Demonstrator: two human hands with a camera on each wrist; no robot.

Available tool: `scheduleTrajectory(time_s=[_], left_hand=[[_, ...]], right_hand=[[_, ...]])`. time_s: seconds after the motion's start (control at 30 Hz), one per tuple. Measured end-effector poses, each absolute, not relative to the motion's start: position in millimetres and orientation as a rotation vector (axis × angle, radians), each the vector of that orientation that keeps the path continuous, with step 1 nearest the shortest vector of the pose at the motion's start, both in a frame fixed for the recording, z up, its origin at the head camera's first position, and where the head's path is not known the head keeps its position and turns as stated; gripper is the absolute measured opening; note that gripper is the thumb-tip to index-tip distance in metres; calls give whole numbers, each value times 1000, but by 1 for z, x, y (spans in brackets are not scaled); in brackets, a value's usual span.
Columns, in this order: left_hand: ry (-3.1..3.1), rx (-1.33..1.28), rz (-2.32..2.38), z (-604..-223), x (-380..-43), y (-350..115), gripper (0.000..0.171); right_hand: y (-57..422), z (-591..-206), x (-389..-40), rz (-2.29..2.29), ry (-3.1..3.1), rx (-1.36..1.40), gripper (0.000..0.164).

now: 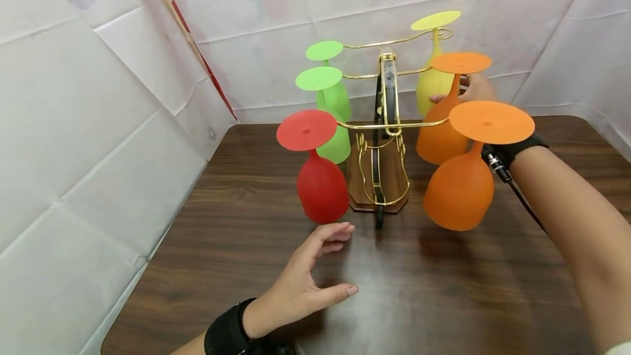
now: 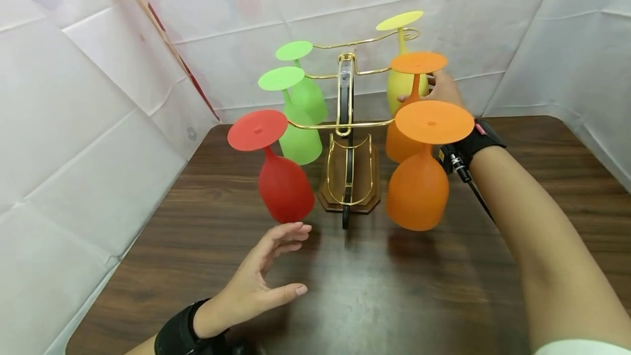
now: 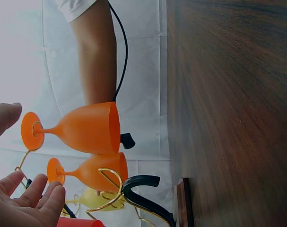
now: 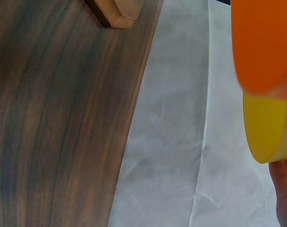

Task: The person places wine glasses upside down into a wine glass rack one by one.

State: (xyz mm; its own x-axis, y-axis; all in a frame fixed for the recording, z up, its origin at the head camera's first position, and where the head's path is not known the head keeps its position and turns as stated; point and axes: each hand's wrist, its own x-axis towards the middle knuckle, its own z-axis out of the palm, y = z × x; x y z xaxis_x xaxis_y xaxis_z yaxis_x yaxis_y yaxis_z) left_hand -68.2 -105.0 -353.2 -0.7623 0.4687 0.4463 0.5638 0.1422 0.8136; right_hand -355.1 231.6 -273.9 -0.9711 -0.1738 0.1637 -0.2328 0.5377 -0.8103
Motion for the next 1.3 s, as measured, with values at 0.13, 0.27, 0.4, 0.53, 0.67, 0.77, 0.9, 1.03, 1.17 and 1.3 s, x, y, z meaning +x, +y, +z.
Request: scheduleTrajectory(time_s=[0.13,0.27,0.4,0.53,0.67,0.77,0.9,1.03,1.17,1.3], left_hand=[[-2302,-1053,-1703,-353,-68,-105,74],[-2297,-1055,-1700,-353,-69,-106,74],[-2302,-1057,-1696,-352,-69,-108,74],[-2303,-1060,-1688,-351,-70,-108,73],[-2302,-1063,-1683,-351,-70,-109,74],[-2303,-1066,-1685,-351,-69,-109,74],[-2304,-1066,-1688,-351,-69,-110,73],[-2299,-1068,-1683,-350,-69,-110,73],[-2295,-1065,-1684,-350,-68,-111,73],[-2293,-1062,-1685,-351,-68,-111,73]], right_hand=[[229,-273,-357,1403,-2733,303,87],[234,-275,-360,1366,-2777,247,93],[239,-278,-364,1323,-2780,247,97],[243,-280,-367,1276,-2748,255,94],[245,-282,-369,1280,-2722,220,94],[246,-285,-368,1283,-2677,220,91],[246,-288,-367,1296,-2619,226,88],[242,-288,-363,1366,-2581,222,85],[236,-287,-355,1389,-2570,257,80],[233,-289,-350,1423,-2546,342,80]])
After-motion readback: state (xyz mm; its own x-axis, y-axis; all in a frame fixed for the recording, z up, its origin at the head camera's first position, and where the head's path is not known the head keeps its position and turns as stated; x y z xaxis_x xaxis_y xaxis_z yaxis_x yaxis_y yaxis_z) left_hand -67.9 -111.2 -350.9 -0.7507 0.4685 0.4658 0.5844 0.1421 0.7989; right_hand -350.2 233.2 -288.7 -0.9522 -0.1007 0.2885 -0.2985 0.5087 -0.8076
